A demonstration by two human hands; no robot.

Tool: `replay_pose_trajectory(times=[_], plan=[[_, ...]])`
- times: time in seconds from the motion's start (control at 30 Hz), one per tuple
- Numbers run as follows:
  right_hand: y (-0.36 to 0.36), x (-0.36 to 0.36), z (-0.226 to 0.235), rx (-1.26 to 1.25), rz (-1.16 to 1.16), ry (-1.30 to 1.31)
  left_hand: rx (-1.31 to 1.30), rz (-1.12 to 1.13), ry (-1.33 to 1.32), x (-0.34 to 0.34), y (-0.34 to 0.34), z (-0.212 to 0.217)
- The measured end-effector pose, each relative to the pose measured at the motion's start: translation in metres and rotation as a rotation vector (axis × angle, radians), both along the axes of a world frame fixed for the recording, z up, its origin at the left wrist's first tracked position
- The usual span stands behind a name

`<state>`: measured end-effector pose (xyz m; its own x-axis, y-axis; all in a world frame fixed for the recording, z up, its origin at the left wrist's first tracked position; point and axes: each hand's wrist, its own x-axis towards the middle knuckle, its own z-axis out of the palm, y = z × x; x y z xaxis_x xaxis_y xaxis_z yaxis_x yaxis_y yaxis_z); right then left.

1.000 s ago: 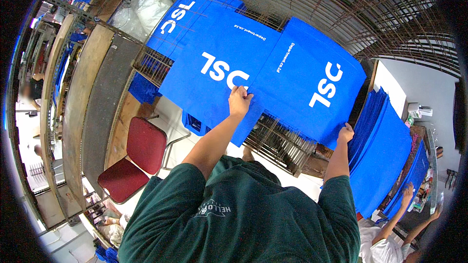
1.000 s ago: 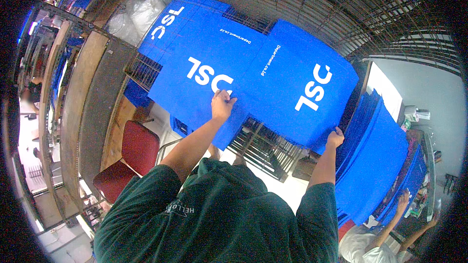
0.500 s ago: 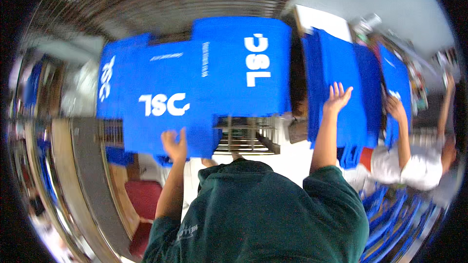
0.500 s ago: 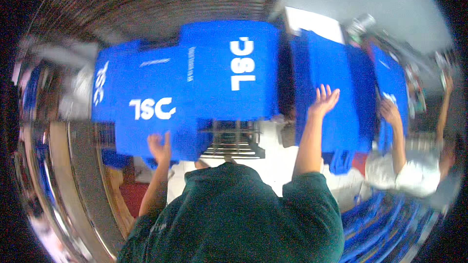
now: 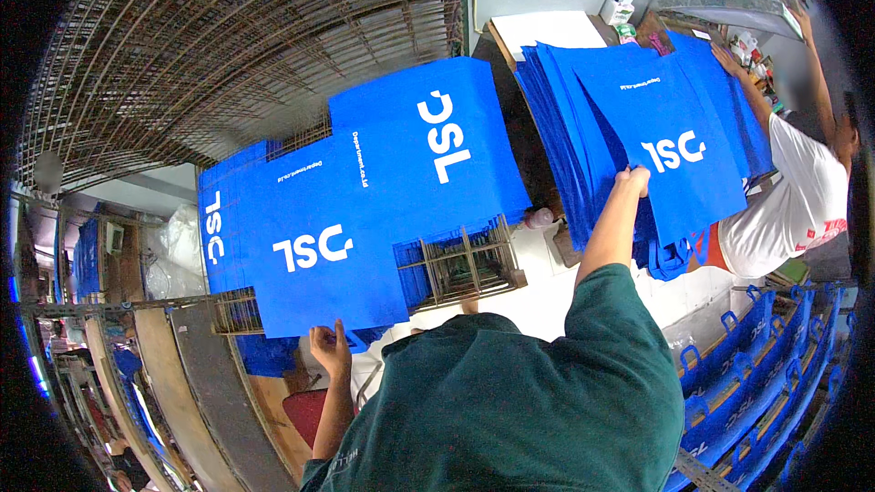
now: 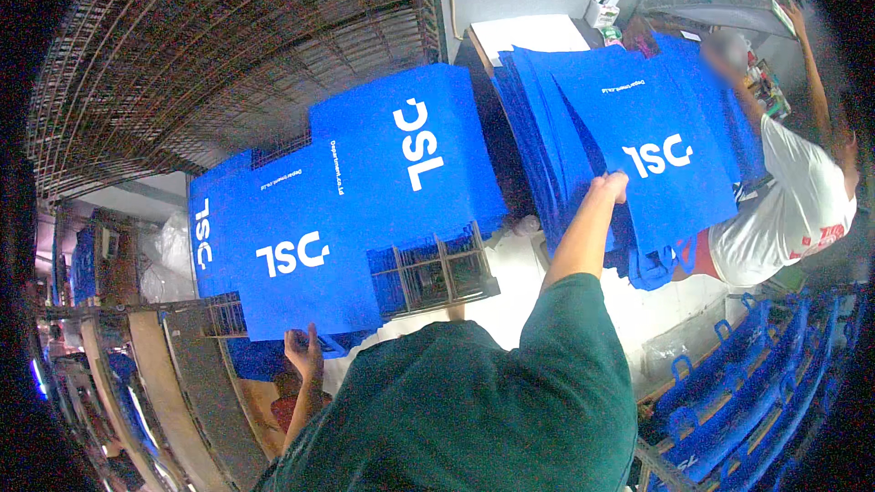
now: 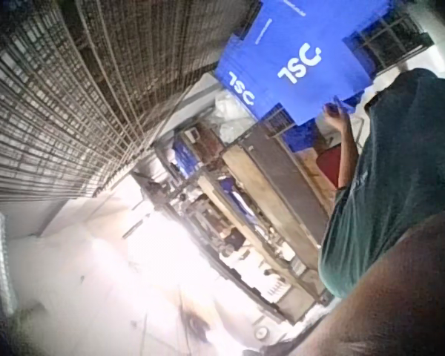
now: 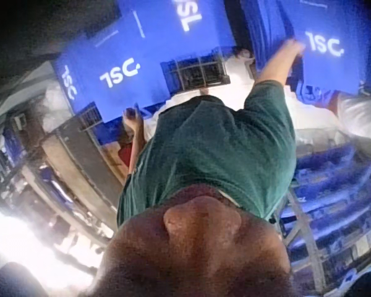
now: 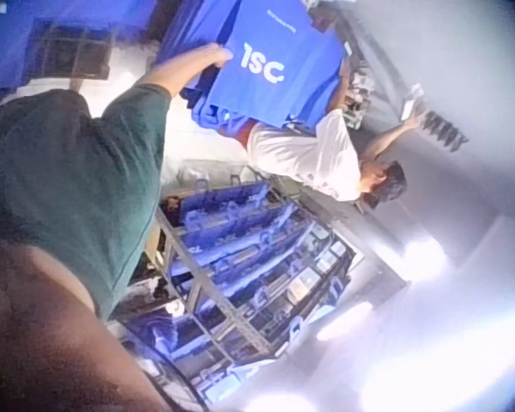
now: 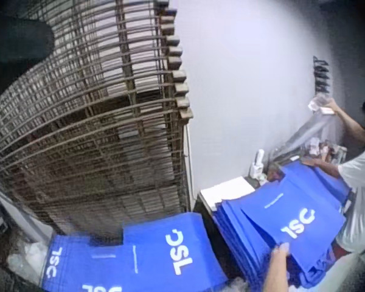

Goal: The person repeatedly picks up blue tote bags from a stack, unfolds them, and folds them flat. They then place the folded bags onto a metal wire rack. The task is performed continuously in a repetitive manner.

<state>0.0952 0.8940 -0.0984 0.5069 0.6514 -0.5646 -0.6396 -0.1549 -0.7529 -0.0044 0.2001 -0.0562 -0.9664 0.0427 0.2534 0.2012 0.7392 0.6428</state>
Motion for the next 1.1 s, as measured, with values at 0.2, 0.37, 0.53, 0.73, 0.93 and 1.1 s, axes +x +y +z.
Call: replay_pose_trajectory(times=[0.2,0.37,0.53,0.73,0.93,1.1], plan=[[-0.050,0.010,0.103,0.331,0.097,-0.737,0.139,-0.093,0.050,-0.014,0.005,0.017],[-0.073,0.052,0.210,0.923,0.409,-0.502,0.330,-0.148,0.031,-0.040,0.024,0.041],[-0.120,0.110,0.339,0.816,1.169,-0.674,0.691,-0.251,0.124,-0.087,0.025,0.079],[-0.251,0.140,0.437,0.884,1.770,-0.921,0.790,-0.497,0.042,-0.091,0.081,0.102],[-0.382,0.162,0.503,0.750,1.878,-1.510,0.700,-0.849,-0.740,0.003,0.150,0.076],[-0.419,0.209,0.541,0.908,1.834,-1.398,0.910,-0.993,-1.134,0.056,0.175,0.070]])
